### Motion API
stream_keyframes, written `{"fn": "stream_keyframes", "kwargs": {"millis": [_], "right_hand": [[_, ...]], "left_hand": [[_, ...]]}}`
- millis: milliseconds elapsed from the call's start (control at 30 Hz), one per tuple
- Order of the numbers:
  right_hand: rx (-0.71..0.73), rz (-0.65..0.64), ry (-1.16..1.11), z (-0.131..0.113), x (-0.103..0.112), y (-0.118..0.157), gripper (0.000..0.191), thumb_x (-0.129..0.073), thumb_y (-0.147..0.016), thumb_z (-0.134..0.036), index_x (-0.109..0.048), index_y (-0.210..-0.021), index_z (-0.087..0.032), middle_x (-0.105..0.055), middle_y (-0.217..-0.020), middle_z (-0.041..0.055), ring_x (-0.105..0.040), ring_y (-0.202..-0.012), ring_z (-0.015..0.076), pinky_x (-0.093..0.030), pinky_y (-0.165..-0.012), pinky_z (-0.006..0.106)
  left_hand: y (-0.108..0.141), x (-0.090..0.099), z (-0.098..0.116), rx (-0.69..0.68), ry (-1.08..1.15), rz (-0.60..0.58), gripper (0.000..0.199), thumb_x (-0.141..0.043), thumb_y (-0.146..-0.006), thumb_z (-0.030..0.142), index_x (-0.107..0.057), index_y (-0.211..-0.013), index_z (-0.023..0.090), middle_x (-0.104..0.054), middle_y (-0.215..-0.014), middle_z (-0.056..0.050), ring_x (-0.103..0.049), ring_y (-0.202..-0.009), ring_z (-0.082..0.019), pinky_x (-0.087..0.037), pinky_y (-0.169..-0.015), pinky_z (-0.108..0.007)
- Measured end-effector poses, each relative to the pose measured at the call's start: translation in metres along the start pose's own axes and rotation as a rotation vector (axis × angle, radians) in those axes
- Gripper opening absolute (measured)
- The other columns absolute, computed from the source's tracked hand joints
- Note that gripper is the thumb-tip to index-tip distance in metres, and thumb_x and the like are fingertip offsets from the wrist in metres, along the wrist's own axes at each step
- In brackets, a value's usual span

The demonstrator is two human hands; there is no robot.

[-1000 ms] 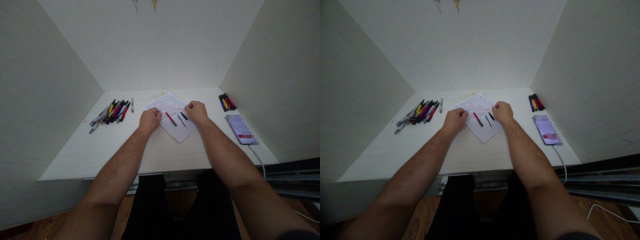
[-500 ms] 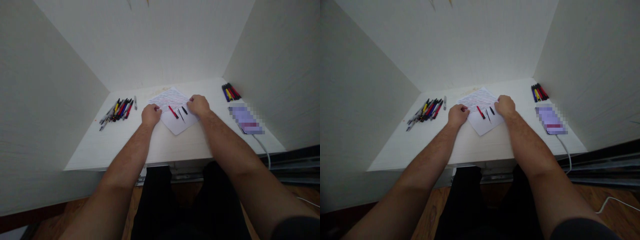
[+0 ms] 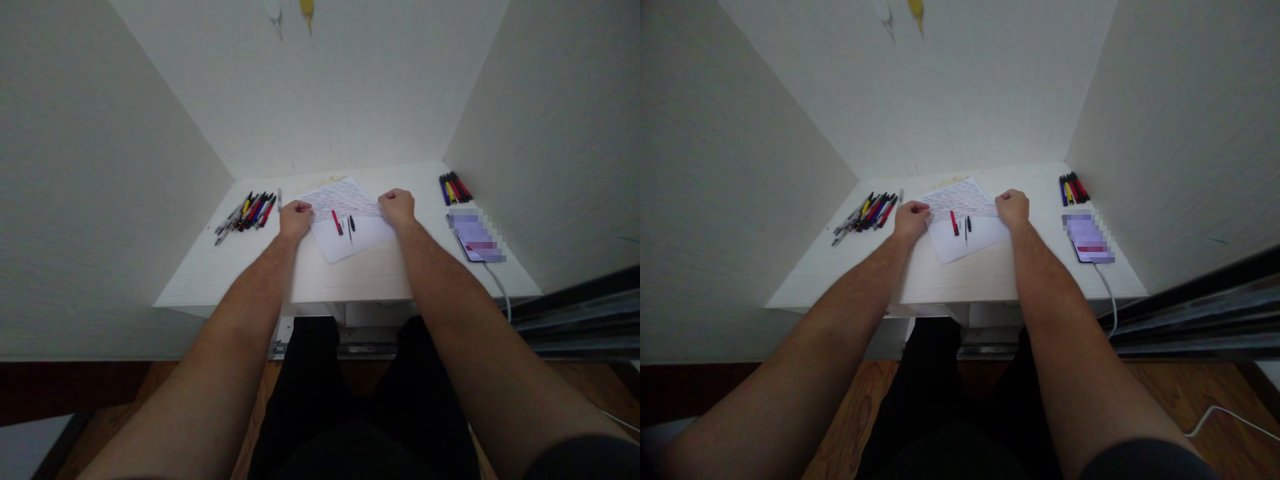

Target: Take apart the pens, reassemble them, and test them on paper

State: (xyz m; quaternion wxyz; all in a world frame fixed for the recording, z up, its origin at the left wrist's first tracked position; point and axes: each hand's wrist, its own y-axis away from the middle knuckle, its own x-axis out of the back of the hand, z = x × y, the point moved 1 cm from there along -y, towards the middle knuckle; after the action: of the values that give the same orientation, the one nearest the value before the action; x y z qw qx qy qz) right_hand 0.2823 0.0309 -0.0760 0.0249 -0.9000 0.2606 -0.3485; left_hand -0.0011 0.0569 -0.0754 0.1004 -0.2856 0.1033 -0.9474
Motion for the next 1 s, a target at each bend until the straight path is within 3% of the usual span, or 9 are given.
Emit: {"fn": "stream_keyframes", "kwargs": {"millis": [267, 500, 800, 1000], "right_hand": [[0.025, 0.038, -0.134, 0.015, 0.016, 0.018, 0.018, -0.059, -0.072, -0.023, -0.072, -0.081, -0.014, -0.072, -0.079, 0.0071, -0.063, -0.073, 0.0162, -0.046, -0.07, 0.026], [0.061, 0.091, -0.052, 0.014, 0.027, 0.058, 0.014, -0.058, -0.071, -0.021, -0.071, -0.075, -0.015, -0.071, -0.075, 0.0058, -0.062, -0.072, 0.0183, -0.046, -0.072, 0.029], [0.055, 0.161, 0.044, 0.011, 0.042, 0.103, 0.02, -0.053, -0.074, -0.022, -0.071, -0.082, -0.015, -0.071, -0.083, 0.0074, -0.062, -0.079, 0.0191, -0.047, -0.077, 0.029], [0.112, 0.083, 0.239, 0.009, 0.046, 0.126, 0.025, -0.055, -0.075, -0.025, -0.073, -0.09, -0.015, -0.072, -0.091, 0.0097, -0.062, -0.084, 0.0213, -0.046, -0.079, 0.03]], "left_hand": [[0.03, 0.015, 0.002, -0.037, -0.086, -0.025, 0.021, -0.064, -0.069, 0.019, -0.072, -0.089, 0.015, -0.071, -0.085, -0.006, -0.062, -0.077, -0.016, -0.047, -0.076, -0.027], [0.066, 0.026, 0.005, -0.191, -0.318, -0.129, 0.023, -0.064, -0.074, 0.024, -0.074, -0.094, 0.016, -0.072, -0.097, -0.007, -0.064, -0.089, -0.019, -0.049, -0.087, -0.03], [0.099, 0.039, 0.002, -0.269, -0.377, -0.21, 0.033, -0.062, -0.08, 0.031, -0.074, -0.109, 0.019, -0.069, -0.105, -0.009, -0.062, -0.098, -0.022, -0.047, -0.095, -0.033], [0.123, 0.045, 0.007, -0.426, -0.494, -0.258, 0.035, -0.05, -0.088, 0.032, -0.074, -0.113, 0.025, -0.063, -0.117, -0.01, -0.055, -0.11, -0.024, -0.042, -0.102, -0.038]]}}
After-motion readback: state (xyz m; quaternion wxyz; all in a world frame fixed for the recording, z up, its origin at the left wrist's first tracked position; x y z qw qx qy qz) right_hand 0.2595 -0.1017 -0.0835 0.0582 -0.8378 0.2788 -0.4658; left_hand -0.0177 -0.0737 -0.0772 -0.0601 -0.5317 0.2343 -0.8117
